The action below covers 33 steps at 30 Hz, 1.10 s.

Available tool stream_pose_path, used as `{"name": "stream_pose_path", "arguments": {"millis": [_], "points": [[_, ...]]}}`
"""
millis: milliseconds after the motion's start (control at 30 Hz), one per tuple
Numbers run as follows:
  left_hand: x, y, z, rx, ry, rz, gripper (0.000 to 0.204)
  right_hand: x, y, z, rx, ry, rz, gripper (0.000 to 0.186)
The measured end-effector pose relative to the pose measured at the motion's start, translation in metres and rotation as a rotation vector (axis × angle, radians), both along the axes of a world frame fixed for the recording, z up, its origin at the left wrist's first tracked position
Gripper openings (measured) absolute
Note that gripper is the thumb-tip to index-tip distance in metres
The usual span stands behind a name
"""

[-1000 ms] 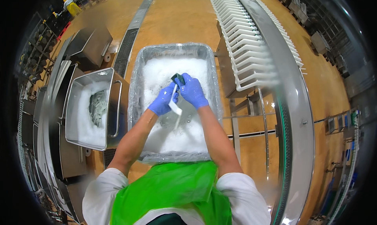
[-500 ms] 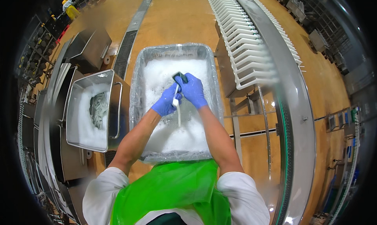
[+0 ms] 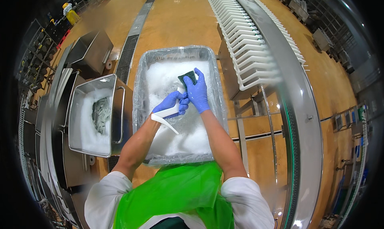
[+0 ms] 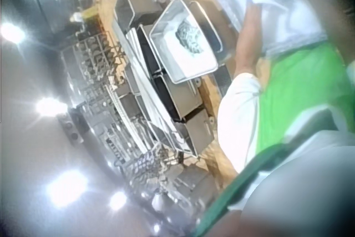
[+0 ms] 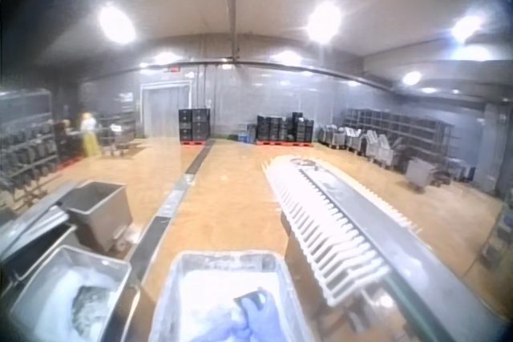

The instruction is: The person repeatedly scrubs white plastic parts with a green sponge in a soapy water tub, rinses them, and places them on a conveyor belt. The process is repeated for multiple parts throughout the clip.

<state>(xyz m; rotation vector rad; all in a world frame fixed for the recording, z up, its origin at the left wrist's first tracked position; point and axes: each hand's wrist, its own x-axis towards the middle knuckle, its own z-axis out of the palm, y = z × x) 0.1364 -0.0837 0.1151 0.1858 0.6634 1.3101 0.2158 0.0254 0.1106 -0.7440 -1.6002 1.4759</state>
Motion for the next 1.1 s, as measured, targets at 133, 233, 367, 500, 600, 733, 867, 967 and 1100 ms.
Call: {"name": "stream_pose_path", "arguments": {"millis": [133, 233, 367, 500, 600, 733, 867, 967, 1100], "points": [[0.005, -0.008, 0.013, -0.063, 0.198, 0.034, 0.015, 0.013, 0.001, 0.011, 0.019, -0.129, 0.354, 0.039], [-0.006, -0.012, -0.001, 0.010, 0.116, -0.015, 0.016, 0.015, 0.000, 0.018, 0.073, -0.211, 0.419, 0.034], [-0.010, -0.008, -0.003, 0.084, 0.096, -0.033, 0.015, 0.012, 0.017, 0.018, -0.134, -0.186, 0.362, 0.039], [-0.002, -0.012, 0.013, -0.053, 0.406, -0.015, 0.015, 0.019, 0.017, 0.020, -0.081, -0.151, 0.415, 0.035], [0.002, -0.013, 0.011, -0.026, 0.719, -0.025, 0.019, 0.016, 0.009, 0.022, 0.184, -0.324, 0.266, 0.033], [-0.002, -0.004, 0.011, 0.078, 1.119, -0.152, 0.027, 0.027, 0.009, 0.050, -0.066, -0.383, 0.363, 0.034], [-0.011, -0.012, 0.020, 0.113, 1.619, -0.027, 0.033, 0.041, 0.013, 0.034, 0.349, -0.403, 0.446, 0.031], [-0.010, -0.012, 0.012, 0.088, 1.582, 0.083, 0.032, 0.038, 0.011, 0.029, 0.442, -0.369, 0.427, 0.029], [0.000, -0.007, 0.004, 0.152, 1.325, 0.036, 0.029, 0.019, 0.011, 0.029, 0.381, -0.505, 0.260, 0.036]]}}
